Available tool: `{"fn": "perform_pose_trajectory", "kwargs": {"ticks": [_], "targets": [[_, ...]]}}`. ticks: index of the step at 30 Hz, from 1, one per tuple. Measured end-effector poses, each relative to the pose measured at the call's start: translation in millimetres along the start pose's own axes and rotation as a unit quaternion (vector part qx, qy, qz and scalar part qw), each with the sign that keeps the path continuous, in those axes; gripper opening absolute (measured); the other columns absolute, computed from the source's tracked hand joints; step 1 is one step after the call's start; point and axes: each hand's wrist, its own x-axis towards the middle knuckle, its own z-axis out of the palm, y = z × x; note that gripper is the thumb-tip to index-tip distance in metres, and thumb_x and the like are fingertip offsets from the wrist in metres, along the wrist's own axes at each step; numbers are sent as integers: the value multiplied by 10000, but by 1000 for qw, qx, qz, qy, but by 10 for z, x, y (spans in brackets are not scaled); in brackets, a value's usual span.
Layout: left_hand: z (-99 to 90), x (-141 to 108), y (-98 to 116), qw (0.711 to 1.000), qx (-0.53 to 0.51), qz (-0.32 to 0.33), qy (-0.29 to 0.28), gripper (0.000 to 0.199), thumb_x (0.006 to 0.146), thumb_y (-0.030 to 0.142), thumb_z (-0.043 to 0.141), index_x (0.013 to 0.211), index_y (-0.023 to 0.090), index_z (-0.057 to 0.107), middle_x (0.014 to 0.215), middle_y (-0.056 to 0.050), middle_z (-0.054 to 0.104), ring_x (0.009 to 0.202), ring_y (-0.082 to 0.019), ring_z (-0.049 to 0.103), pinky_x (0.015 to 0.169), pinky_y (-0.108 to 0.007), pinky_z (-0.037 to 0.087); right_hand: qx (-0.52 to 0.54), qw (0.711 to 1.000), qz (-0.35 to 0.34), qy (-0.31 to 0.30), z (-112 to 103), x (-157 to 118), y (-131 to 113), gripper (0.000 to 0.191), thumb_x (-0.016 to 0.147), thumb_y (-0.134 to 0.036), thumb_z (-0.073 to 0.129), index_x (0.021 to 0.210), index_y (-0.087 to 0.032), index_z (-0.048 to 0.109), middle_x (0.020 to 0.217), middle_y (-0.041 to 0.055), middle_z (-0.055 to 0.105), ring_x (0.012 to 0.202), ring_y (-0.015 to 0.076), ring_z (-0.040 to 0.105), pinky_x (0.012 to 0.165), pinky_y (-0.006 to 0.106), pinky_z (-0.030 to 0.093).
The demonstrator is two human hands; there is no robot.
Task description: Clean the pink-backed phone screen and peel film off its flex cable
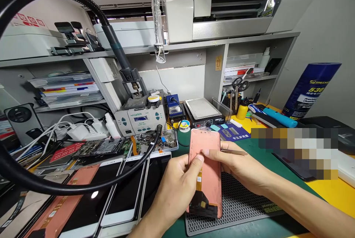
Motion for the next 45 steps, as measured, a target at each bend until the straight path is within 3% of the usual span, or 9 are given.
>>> {"fn": "perform_pose_trajectory", "kwargs": {"ticks": [10, 14, 22, 26, 30, 35, 41, 45], "targets": [[15, -39, 93, 1000, 8, 6, -15, 319, 848, 447, 631, 739, 147, 631, 631, 1, 567, 582, -141, 503, 549, -239, 370, 5, 1000, 14, 16, -13, 19, -7, 201, 791, -373, 782, 862, -188, 748, 853, 47, 765, 778, 205, 676, 693, 319, 499], [4, -25, 69, 1000, 19, 6, -6, 379, 858, 484, 597, 693, 144, 627, 618, -1, 567, 552, -130, 473, 525, -240, 339, 4, 1000, 12, 16, -8, 16, 3, 221, 761, -366, 811, 878, -188, 756, 842, 37, 762, 771, 196, 672, 702, 315, 502], [-31, -18, -11, 998, 51, 0, 24, 448, 856, 528, 577, 604, 158, 589, 591, 9, 528, 528, -118, 401, 505, -248, 278, 5, 1000, 22, 12, 10, 10, 10, 292, 740, -390, 826, 900, -164, 736, 868, 67, 749, 830, 264, 697, 750, 388, 528], [-31, -2, -33, 998, 62, -3, 32, 486, 861, 564, 556, 578, 170, 536, 570, 21, 459, 529, -114, 344, 501, -252, 245, 5, 1000, 22, 7, 12, 5, 19, 275, 758, -389, 812, 894, -167, 723, 843, 55, 739, 783, 240, 689, 755, 393, 534], [-36, 20, -45, 997, 68, -9, 35, 517, 868, 597, 535, 565, 188, 443, 576, 34, 359, 552, -110, 268, 504, -262, 207, -1, 1000, 16, 1, 6, 5, 35, 252, 786, -405, 785, 852, -171, 718, 721, 19, 699, 725, 216, 674, 713, 357, 532], [-30, 30, -68, 998, 58, -13, 29, 520, 871, 608, 529, 578, 189, 437, 585, 36, 345, 555, -109, 266, 505, -265, 204, 5, 1000, 17, 5, -1, 15, 56, 234, 796, -410, 774, 838, -186, 718, 742, 17, 722, 654, 172, 648, 605, 281, 501], [-35, -2, -16, 1000, 7, -1, -12, 357, 890, 399, 543, 619, 187, 448, 614, 36, 376, 570, -106, 313, 514, -244, 263, 28, 999, 24, 10, -5, 25, 31, 213, 777, -376, 792, 806, -177, 722, 729, 24, 719, 712, 198, 676, 680, 313, 522], [-31, -53, 102, 996, -35, 13, -84, 126, 809, 210, 572, 710, 172, 504, 663, 35, 433, 607, -99, 393, 553, -217, 350, 42, 998, 31, 35, -24, 37, -6, 212, 767, -358, 798, 786, -168, 707, 733, 23, 711, 737, 213, 680, 681, 330, 521]]}}
